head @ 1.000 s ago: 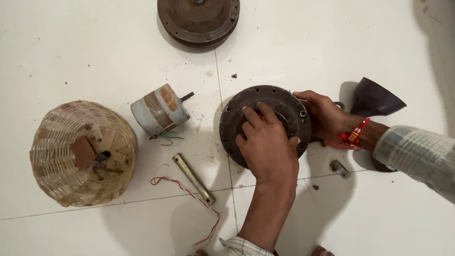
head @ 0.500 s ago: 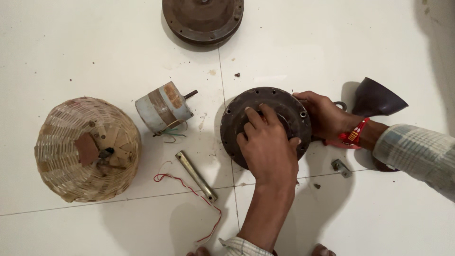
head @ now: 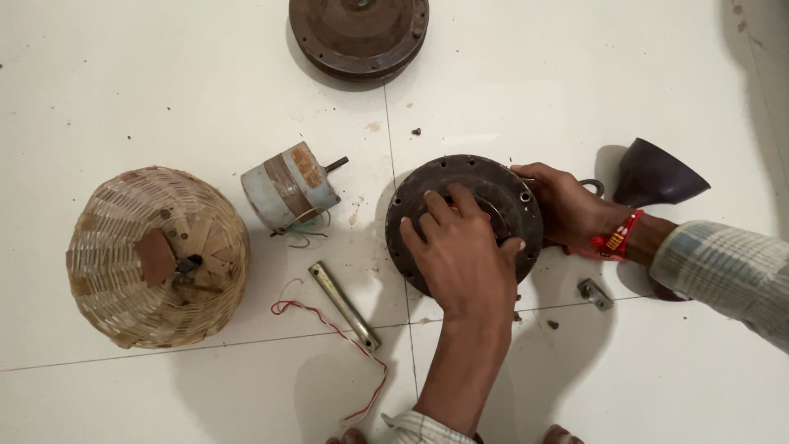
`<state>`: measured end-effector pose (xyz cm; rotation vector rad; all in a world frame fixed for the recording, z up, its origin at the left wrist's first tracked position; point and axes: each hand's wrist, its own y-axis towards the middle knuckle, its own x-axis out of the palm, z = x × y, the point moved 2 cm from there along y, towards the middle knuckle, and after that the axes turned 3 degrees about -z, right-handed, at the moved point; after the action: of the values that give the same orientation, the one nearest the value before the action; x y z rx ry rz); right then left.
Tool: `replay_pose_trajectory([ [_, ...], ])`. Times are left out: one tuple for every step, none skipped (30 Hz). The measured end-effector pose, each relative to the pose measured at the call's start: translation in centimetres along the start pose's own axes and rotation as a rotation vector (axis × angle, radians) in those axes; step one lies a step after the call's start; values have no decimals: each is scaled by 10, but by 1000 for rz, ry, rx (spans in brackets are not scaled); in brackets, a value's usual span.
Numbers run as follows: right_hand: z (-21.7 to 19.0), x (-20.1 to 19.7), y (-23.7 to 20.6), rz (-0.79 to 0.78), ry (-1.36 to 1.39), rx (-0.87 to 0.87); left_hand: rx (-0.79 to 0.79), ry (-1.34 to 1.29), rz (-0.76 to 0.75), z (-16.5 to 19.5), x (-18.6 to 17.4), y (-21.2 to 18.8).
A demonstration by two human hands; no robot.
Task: The person assembles a ceiling fan motor housing by inserting and tightening screws into the circular casing. They use pliers to adjust the screws and a screwdriver to tighten them further. The person handles the motor housing, screws, pliers, and screwdriver while working on the floor.
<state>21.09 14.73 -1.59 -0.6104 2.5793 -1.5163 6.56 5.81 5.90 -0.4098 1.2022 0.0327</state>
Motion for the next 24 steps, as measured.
replay_pose_trajectory([
  [0,0,-1,1,-1,3,14,3,10,0,0,-1],
  [1,0,-2,3,-2,6,27,6,19,0,1,-1],
  [2,0,-2,3,-3,10,40,9,29,0,1,-2],
  [3,-1,-2,6,-7,8,58,22,38,0,2,-3],
  [4,-1,-2,10,-10,6,77,35,47,0,3,-4],
  [5,-3,-2,14,-12,4,97,48,55,1,3,-5],
  [6,-3,-1,14,-9,6,107,48,46,0,4,-5],
  [8,-4,0,13,-5,8,118,47,36,0,5,-6],
  [9,-4,2,11,-1,10,128,48,27,0,6,-6],
  [9,-4,3,9,2,2,132,52,22,0,6,-6],
  [10,-4,3,6,5,-4,136,55,17,-1,7,-6],
  [10,-4,4,4,6,-11,139,59,12,-1,7,-5],
  [11,-5,4,5,-3,-5,140,55,15,-1,7,-5],
  [11,-5,3,6,-11,1,142,52,17,0,7,-6],
  [10,-6,4,6,-22,4,142,49,23,-1,7,-5],
  [10,-6,4,15,-26,14,144,62,28,-1,7,-5],
  [10,-7,4,26,-30,24,147,73,33,-1,7,-5],
  [10,-8,4,36,-35,35,149,84,38,0,7,-5],
  [11,-8,5,25,-15,22,155,81,30,-1,7,-6],
  [11,-8,6,13,4,8,159,80,24,0,7,-6],
  [12,-9,8,1,23,-5,164,78,17,0,8,-6],
  [13,-10,9,2,17,-10,165,87,20,1,8,-6],
  [14,-11,10,5,11,-15,168,95,23,1,8,-7],
  [16,-13,11,10,6,-19,171,102,25,2,8,-7],
])
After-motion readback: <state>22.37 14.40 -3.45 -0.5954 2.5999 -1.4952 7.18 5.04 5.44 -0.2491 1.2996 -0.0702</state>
